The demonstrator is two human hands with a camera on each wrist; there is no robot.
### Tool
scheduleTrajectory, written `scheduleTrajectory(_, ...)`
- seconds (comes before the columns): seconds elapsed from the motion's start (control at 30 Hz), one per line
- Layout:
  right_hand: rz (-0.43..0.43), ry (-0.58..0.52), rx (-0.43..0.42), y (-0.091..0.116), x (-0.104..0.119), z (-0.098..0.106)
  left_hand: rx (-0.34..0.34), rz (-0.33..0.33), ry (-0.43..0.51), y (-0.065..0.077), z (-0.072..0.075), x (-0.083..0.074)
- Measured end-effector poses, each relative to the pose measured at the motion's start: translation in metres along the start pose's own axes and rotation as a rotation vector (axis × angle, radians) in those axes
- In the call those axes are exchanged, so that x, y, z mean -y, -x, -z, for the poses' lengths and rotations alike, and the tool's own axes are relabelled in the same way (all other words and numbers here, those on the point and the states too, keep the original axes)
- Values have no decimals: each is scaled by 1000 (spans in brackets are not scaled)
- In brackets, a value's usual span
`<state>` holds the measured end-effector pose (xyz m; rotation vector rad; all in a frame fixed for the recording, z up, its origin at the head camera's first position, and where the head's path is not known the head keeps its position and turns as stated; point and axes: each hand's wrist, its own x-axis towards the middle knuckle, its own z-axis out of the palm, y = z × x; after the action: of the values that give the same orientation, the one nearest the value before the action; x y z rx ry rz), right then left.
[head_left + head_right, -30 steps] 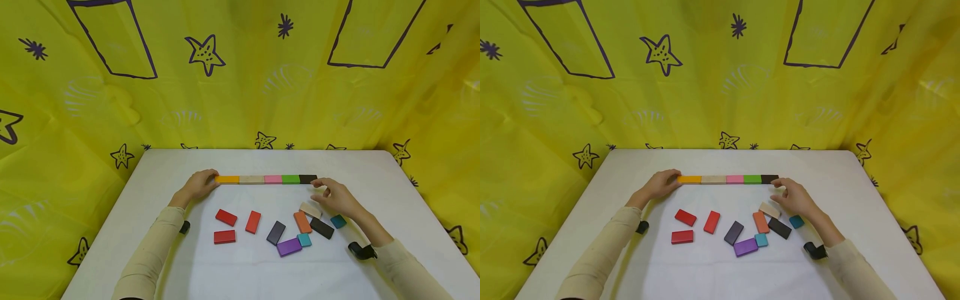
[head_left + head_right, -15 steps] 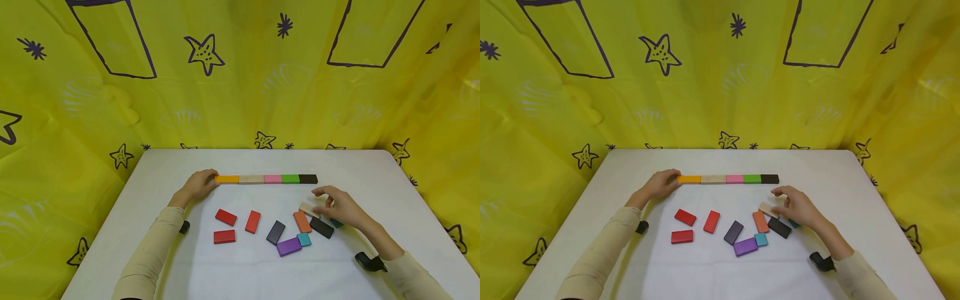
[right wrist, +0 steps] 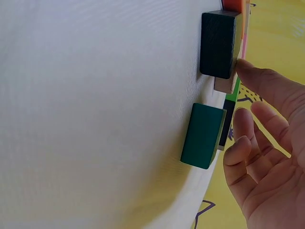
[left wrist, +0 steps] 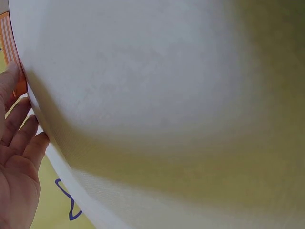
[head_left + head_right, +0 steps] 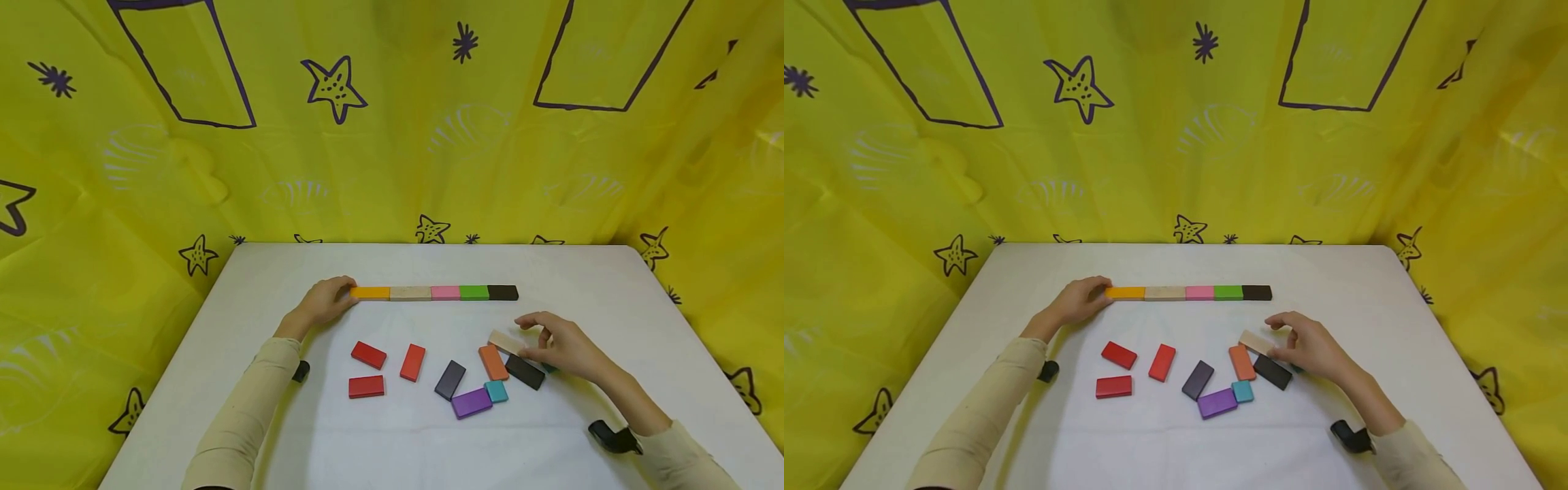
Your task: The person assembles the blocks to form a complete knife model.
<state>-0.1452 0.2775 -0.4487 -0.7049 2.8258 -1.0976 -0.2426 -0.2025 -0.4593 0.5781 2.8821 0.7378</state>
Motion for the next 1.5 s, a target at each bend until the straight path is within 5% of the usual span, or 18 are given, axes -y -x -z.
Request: scheduleTrajectory(1.5, -44, 103, 44, -6, 4, -7, -25, -46, -18, -3, -3, 6)
